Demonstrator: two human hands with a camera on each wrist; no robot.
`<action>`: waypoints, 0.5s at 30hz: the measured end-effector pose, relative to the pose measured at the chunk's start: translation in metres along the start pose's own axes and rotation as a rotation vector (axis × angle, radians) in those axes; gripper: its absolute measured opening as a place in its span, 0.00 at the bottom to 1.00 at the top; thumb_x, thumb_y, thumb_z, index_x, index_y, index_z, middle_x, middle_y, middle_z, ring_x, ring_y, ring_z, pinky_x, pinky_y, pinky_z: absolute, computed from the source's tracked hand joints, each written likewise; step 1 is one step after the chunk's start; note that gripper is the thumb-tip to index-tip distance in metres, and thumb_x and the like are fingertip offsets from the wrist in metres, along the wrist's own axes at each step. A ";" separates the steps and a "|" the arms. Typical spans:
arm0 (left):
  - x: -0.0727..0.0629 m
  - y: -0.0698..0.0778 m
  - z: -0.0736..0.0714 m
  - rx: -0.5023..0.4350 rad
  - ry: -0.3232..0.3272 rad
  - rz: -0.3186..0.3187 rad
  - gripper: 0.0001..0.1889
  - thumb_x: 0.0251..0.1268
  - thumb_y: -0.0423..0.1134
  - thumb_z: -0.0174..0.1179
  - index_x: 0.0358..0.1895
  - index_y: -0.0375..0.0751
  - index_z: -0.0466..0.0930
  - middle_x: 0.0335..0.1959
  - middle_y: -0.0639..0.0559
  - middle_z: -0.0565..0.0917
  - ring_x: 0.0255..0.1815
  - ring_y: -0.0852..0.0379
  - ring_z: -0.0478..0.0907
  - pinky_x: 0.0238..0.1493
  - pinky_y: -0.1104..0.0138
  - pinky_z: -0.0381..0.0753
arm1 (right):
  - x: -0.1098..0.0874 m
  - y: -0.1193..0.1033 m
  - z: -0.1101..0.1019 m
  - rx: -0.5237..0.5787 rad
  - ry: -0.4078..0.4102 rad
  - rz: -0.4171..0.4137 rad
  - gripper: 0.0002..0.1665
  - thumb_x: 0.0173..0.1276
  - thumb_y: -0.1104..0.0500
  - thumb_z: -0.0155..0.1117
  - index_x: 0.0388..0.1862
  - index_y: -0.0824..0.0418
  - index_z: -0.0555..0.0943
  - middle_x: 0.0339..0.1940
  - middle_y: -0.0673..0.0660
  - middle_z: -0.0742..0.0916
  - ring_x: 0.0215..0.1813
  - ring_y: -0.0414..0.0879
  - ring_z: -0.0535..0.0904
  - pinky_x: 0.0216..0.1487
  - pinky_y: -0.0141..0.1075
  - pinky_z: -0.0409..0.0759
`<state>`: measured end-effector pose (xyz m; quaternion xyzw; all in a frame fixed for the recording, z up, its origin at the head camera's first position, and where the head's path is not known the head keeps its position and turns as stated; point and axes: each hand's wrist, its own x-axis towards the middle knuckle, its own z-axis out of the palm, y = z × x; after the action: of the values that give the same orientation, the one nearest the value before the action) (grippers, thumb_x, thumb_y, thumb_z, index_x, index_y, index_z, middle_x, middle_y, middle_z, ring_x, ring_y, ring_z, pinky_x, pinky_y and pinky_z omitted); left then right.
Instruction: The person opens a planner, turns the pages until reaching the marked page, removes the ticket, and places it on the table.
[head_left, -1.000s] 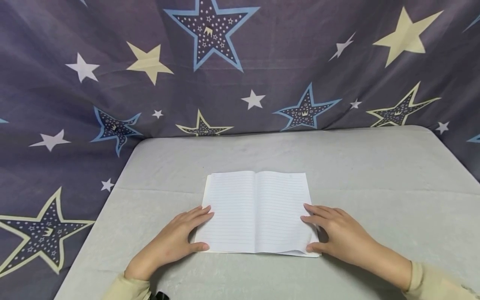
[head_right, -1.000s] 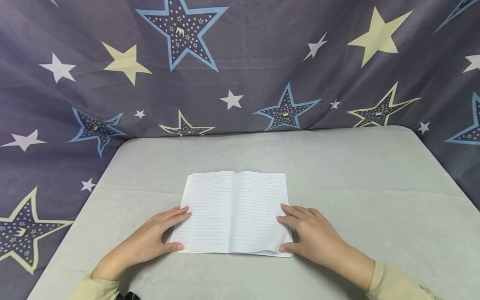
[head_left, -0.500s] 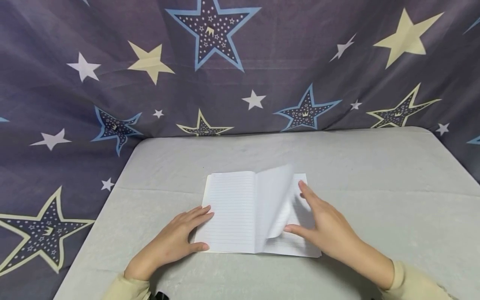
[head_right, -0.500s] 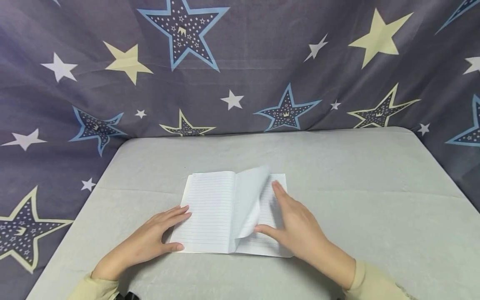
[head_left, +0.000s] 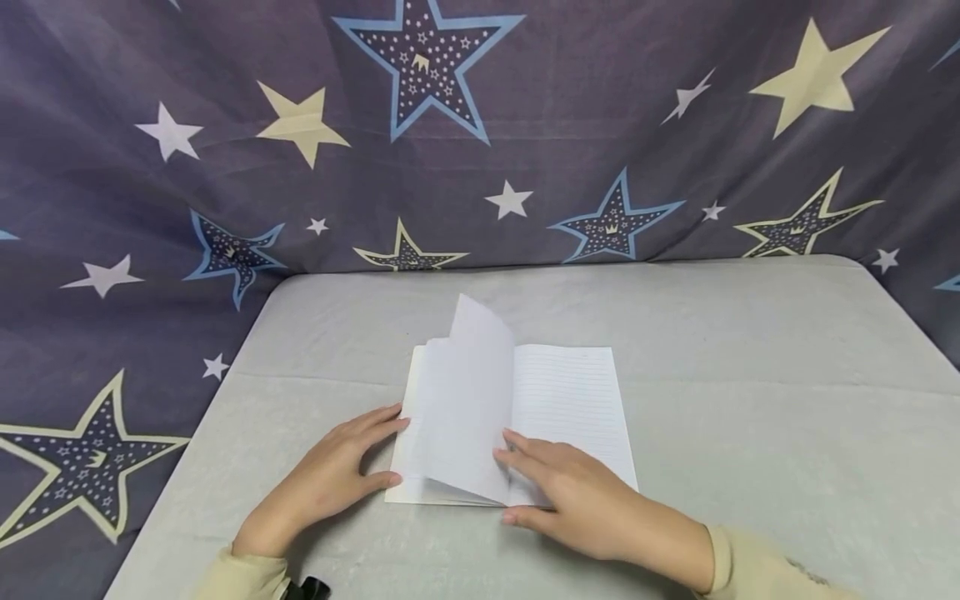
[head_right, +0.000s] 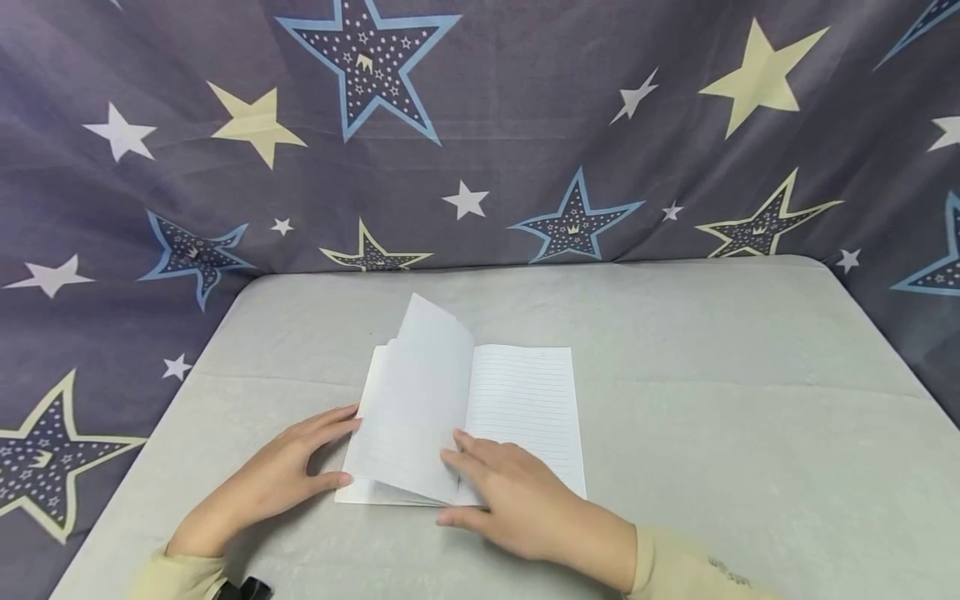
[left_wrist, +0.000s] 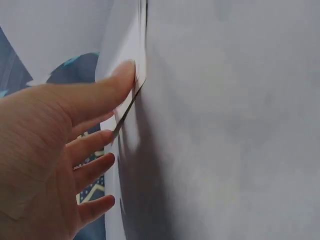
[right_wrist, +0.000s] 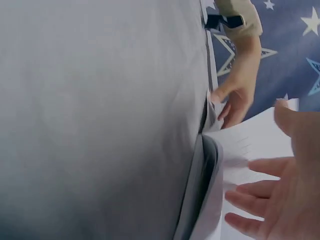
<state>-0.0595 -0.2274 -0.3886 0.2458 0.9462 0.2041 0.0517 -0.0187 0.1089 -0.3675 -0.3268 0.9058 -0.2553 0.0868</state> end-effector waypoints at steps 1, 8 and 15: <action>-0.001 -0.001 -0.002 -0.006 0.012 -0.004 0.34 0.58 0.45 0.72 0.68 0.44 0.74 0.72 0.46 0.70 0.70 0.40 0.66 0.67 0.43 0.66 | 0.000 -0.001 0.002 -0.014 -0.025 -0.010 0.42 0.70 0.29 0.51 0.72 0.54 0.71 0.77 0.55 0.67 0.74 0.50 0.66 0.71 0.49 0.67; -0.006 -0.006 -0.014 -0.056 0.103 -0.044 0.27 0.68 0.41 0.64 0.68 0.43 0.73 0.70 0.47 0.72 0.70 0.42 0.68 0.68 0.45 0.65 | -0.005 0.002 0.007 -0.085 -0.112 -0.057 0.38 0.70 0.32 0.54 0.70 0.54 0.74 0.78 0.56 0.65 0.76 0.49 0.61 0.72 0.50 0.65; 0.000 0.003 -0.011 -0.055 0.106 -0.010 0.28 0.67 0.41 0.65 0.69 0.43 0.73 0.72 0.49 0.70 0.72 0.44 0.65 0.70 0.46 0.64 | -0.006 0.005 0.009 -0.124 -0.108 -0.110 0.36 0.71 0.36 0.57 0.70 0.54 0.73 0.78 0.58 0.65 0.76 0.50 0.61 0.71 0.51 0.66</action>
<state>-0.0599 -0.2288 -0.3776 0.2283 0.9429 0.2423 0.0093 -0.0142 0.1124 -0.3777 -0.3940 0.8946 -0.1849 0.1009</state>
